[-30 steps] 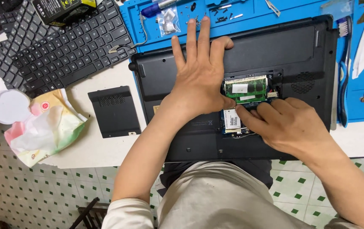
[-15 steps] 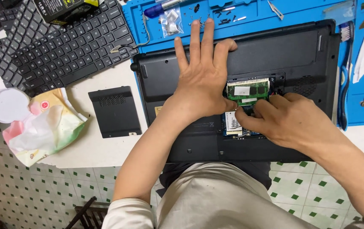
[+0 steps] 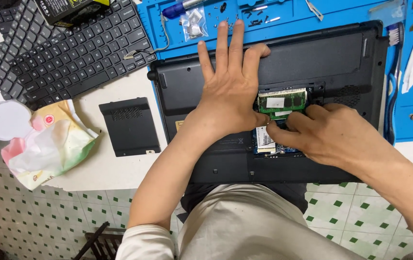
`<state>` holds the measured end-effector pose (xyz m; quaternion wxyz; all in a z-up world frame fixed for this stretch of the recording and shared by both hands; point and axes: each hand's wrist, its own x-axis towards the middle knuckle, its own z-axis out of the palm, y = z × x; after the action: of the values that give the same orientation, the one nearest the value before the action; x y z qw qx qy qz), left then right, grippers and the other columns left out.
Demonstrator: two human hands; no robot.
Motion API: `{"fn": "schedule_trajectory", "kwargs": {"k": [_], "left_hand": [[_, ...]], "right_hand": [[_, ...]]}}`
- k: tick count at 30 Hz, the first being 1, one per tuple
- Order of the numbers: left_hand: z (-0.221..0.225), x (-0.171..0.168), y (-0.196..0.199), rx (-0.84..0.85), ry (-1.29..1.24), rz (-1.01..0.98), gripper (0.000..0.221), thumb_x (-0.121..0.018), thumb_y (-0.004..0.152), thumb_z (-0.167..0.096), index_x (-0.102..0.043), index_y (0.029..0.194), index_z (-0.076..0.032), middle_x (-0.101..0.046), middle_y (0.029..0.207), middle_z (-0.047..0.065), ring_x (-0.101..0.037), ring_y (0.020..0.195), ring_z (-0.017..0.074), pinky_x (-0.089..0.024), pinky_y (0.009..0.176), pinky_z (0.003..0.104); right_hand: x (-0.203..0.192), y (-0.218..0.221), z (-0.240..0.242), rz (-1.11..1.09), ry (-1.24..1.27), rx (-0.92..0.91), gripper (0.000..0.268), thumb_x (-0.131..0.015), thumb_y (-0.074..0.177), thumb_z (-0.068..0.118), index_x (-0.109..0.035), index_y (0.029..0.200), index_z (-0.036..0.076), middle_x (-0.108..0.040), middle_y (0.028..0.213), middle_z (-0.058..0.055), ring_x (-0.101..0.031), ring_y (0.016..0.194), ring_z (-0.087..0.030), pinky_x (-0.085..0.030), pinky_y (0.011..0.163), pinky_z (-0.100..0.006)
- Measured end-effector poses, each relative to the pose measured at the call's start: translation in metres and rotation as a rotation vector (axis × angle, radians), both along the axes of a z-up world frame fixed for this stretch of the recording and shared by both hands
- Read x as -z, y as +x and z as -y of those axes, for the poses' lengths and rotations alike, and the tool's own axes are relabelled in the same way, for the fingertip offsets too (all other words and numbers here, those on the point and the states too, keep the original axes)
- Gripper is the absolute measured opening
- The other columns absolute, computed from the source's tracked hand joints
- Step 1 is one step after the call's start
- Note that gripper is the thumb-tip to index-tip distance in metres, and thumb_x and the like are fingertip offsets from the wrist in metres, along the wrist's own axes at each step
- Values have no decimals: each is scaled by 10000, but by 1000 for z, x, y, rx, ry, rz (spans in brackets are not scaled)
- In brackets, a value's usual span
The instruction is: Finishing the disassembly of a laptop by disconnecting internal ribbon cables and components using tweezers.
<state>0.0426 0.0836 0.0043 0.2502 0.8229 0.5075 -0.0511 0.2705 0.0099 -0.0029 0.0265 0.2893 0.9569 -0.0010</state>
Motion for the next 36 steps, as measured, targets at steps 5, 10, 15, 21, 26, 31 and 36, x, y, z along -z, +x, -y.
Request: {"fn": "schedule_trajectory", "kwargs": {"k": [5,10,15,21,26,31,36], "left_hand": [[8,-27,-20,21,-75,265,1110,-1039,781,-413,-296,1552,-118,5,1680,274,146,1548,494,67,1257,687],[50,-40,-40,-63,-41,400,614,-832,941,-208,-465,1424,-112,-64,1681,239,58,1575,516,17,1288,719],[119,-15,-26,-167,371,416,293,-692,927,-38,-631,1208,-93,-502,1319,237,-437,1358,497,-331,1169,800],[152,-8,-24,-81,362,293,305,-686,995,-273,-646,1234,-88,-565,1243,254,-519,1255,483,-401,1102,728],[153,-3,-26,-93,361,323,306,-630,1022,-303,-646,1245,-94,-561,1258,241,-528,1259,475,-395,1125,714],[152,-5,-26,-85,333,282,339,-627,1013,-317,-645,1282,-112,-559,1295,236,-508,1287,458,-374,1142,695],[149,-8,-22,-101,227,236,473,-646,973,-375,-585,1379,-141,-539,1349,243,-481,1303,454,-322,1162,689]], "right_hand": [[0,9,3,-207,-56,109,497,-643,790,-27,-672,1210,238,-520,722,35,-549,553,-196,-469,493,-326],[-4,26,27,-12,-98,414,496,-542,965,566,-663,1317,239,-578,862,40,-666,703,-178,-394,446,-329],[-6,27,50,-104,-138,600,639,-579,942,710,-710,1242,161,-574,964,-9,-619,647,-223,-383,439,-329],[-8,13,47,-111,-83,456,110,-622,1099,281,-665,1153,196,-534,803,32,-586,642,-182,-334,495,-314],[-7,-2,27,-316,113,332,181,-696,972,-43,-792,999,108,-494,666,5,-394,571,-200,-282,508,-319],[-1,-7,23,-351,132,292,234,-619,920,-64,-736,963,134,-505,680,-2,-409,569,-211,-318,512,-322],[0,-11,18,-362,135,315,142,-633,1039,118,-715,927,151,-554,730,9,-482,621,-244,-352,550,-366]]}}
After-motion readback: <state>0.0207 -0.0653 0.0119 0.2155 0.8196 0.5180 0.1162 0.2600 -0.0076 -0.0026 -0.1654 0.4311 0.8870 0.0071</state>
